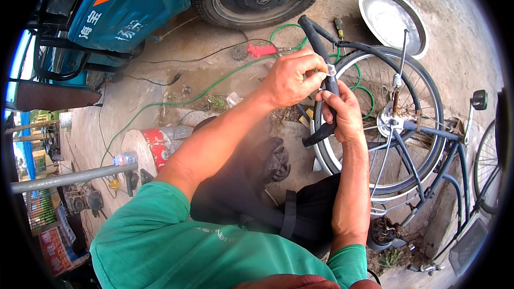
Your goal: The person applies adhesive from a tube to a patch and a bicycle inner tube, then presses the patch onto the tube and uses a tool to secure it.
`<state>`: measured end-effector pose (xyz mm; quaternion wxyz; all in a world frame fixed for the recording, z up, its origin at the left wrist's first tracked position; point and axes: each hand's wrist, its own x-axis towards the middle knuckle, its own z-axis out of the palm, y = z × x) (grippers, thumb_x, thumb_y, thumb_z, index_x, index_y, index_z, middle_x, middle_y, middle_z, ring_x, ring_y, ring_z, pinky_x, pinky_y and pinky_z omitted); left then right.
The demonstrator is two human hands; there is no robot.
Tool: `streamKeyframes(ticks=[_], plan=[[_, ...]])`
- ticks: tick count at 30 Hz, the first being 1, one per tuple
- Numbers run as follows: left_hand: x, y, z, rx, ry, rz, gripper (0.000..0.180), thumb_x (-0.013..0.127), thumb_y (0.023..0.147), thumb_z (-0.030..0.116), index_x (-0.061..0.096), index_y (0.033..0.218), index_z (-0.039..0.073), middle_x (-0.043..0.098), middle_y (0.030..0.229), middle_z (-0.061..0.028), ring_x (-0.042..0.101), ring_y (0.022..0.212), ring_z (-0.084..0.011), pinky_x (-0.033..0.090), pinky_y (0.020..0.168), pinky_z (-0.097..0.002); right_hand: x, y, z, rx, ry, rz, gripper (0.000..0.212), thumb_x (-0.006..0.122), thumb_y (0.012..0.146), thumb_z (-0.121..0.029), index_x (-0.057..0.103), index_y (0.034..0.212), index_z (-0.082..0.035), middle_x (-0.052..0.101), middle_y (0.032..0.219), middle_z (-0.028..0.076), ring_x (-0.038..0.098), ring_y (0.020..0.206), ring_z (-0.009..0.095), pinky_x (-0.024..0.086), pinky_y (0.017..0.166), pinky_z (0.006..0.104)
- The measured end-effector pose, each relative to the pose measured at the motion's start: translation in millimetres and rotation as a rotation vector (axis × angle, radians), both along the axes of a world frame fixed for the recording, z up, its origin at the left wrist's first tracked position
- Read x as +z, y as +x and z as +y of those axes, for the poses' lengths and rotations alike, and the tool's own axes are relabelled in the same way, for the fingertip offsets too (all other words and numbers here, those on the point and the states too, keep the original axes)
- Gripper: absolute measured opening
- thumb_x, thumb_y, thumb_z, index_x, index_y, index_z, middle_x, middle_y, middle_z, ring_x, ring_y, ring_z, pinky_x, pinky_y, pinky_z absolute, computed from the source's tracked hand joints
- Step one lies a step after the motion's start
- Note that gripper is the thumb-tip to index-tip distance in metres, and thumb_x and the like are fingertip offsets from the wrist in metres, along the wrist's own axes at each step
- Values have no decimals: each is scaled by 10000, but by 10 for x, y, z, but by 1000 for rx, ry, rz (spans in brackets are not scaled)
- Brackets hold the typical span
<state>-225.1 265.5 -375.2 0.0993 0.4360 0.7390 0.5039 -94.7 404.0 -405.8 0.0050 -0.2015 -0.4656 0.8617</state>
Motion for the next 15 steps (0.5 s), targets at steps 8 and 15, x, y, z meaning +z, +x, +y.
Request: streamKeyframes(ticks=[8, 15], plan=[[25, 61, 30, -5, 88, 115, 50, 675, 824, 39, 684, 872, 38, 655, 926, -93, 692, 816, -269, 556, 704, -379, -6, -4, -11, 0, 8, 9, 344, 672, 880, -130, 576, 1188, -12, 660, 866, 49, 487, 524, 57, 334, 455, 207], [12, 86, 43, -7, 104, 219, 59, 695, 802, 28, 695, 859, 43, 642, 926, -87, 678, 806, -270, 549, 711, -395, 6, 3, -14, -2, 7, 27, 330, 676, 881, -136, 579, 1172, -14, 653, 867, 42, 479, 528, 56, 340, 460, 208]])
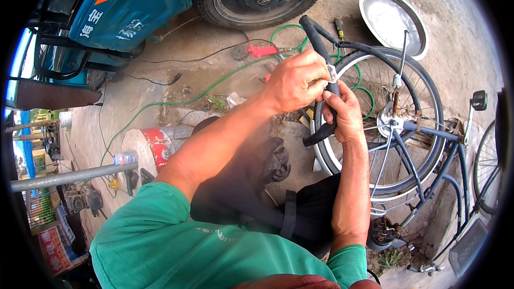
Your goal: The person applies adhesive from a tube to a patch and a bicycle inner tube, then presses the patch onto the tube and uses a tool to secure it.
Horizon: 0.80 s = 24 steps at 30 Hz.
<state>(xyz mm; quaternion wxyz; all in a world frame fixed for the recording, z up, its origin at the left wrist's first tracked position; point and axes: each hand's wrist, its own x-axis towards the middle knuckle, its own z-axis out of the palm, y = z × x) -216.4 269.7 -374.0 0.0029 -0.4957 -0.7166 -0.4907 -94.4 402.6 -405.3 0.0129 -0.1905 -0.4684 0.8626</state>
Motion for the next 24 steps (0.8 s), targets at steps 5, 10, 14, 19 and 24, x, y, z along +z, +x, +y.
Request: streamKeyframes(ticks=[5, 10, 14, 19, 24], plan=[[-5, 16, -9, 2, -15, 17, 71, 703, 800, 34, 710, 870, 46, 638, 935, -89, 674, 814, -275, 545, 710, -403, 30, 2, -8, -2, -15, 10, 337, 679, 882, -129, 577, 1181, -11, 653, 865, 40, 478, 525, 53, 343, 460, 204], [26, 24, -63, -37, -92, -18, 162, 674, 829, 4, 729, 979, 26, 641, 989, -96, 660, 901, -237, 544, 768, -344, 12, 4, -8, -28, -27, 13, 351, 674, 887, -117, 573, 1203, -3, 659, 862, 39, 483, 521, 49, 345, 452, 199], [65, 86, -44, 39, -8, -184, 86, 704, 826, 61, 724, 908, 43, 637, 937, -88, 687, 778, -229, 545, 695, -380, -15, 4, 11, -21, -26, 18, 381, 671, 892, -113, 559, 1235, 9, 674, 877, 49, 487, 521, 52, 350, 454, 198], [-34, -52, -85, 185, -151, -489, 174, 755, 805, 161, 714, 906, 26, 633, 934, -98, 683, 768, -167, 535, 691, -322, -16, -11, -24, -61, -16, 8, 314, 632, 923, -83, 550, 1216, -5, 675, 873, 55, 468, 481, 40, 333, 413, 176], [-87, -55, -88, 160, -169, -529, 189, 769, 799, 173, 705, 905, 31, 631, 944, -92, 672, 728, -175, 535, 679, -327, -34, -19, -15, -49, -20, 27, 381, 631, 896, -71, 536, 1257, 6, 664, 881, 50, 490, 519, 56, 360, 450, 192]])
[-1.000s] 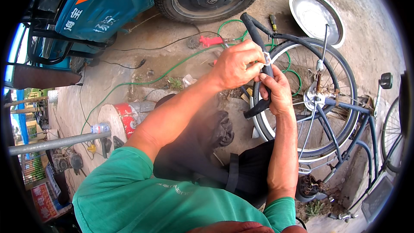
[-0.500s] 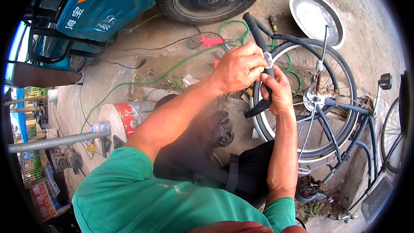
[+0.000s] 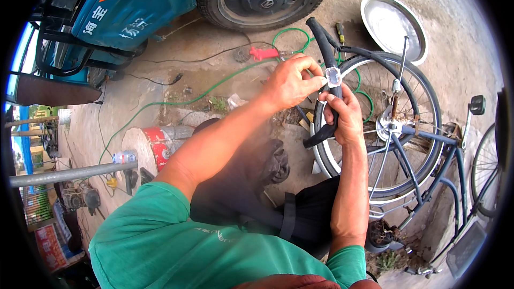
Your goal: The person applies adhesive from a tube to a patch and a bicycle inner tube, then presses the patch onto the tube and uses a tool to secure it.
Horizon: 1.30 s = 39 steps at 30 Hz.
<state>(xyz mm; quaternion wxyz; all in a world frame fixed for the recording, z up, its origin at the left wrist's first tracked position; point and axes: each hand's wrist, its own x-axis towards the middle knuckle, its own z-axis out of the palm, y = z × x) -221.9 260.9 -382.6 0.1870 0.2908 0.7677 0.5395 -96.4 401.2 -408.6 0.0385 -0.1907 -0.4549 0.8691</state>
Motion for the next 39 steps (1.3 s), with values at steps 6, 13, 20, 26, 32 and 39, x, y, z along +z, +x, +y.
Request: streamKeyframes(ticks=[6, 13, 20, 26, 32, 39], plan=[[167, 128, 18, -74, -4, 264, 163, 745, 787, 125, 697, 933, 71, 615, 962, -88, 662, 742, -231, 551, 695, -366, -12, 1, -31, 19, 9, 46, 423, 571, 856, -37, 527, 1275, 3, 561, 818, 10, 524, 595, 76, 386, 484, 205], [81, 113, 44, -83, 58, 471, 107, 700, 805, 94, 691, 911, 82, 616, 947, -94, 655, 873, -289, 543, 756, -403, -26, -17, -39, 22, 11, 32, 437, 569, 856, -39, 524, 1289, -1, 554, 819, 9, 532, 612, 78, 384, 486, 205], [137, 95, 35, -84, 67, 459, 169, 724, 810, 74, 717, 979, 73, 619, 978, -75, 653, 888, -236, 550, 756, -351, -16, -16, -14, 8, -15, 43, 434, 574, 856, -43, 524, 1283, 10, 558, 830, 13, 533, 618, 80, 397, 490, 202], [88, 116, 64, -119, 48, 506, 167, 723, 796, 67, 712, 963, 69, 615, 988, -77, 652, 891, -252, 549, 761, -368, -29, -16, -9, 15, -44, 54, 456, 572, 852, -38, 520, 1302, 17, 570, 844, 20, 542, 632, 81, 405, 493, 201], [91, 115, 105, -69, 126, 487, 86, 695, 789, 71, 698, 873, 56, 603, 937, -95, 646, 835, -274, 532, 726, -399, -38, 3, -6, 12, -41, 58, 471, 567, 850, -31, 513, 1315, 21, 569, 872, 24, 551, 647, 91, 409, 496, 204], [104, 39, 85, -16, 137, 80, 86, 675, 830, 89, 695, 873, 17, 632, 921, -80, 644, 723, -154, 522, 668, -311, -13, 10, 16, 51, -40, 47, 513, 580, 845, -49, 504, 1348, 13, 655, 1037, 78, 550, 641, 103, 423, 536, 233]])
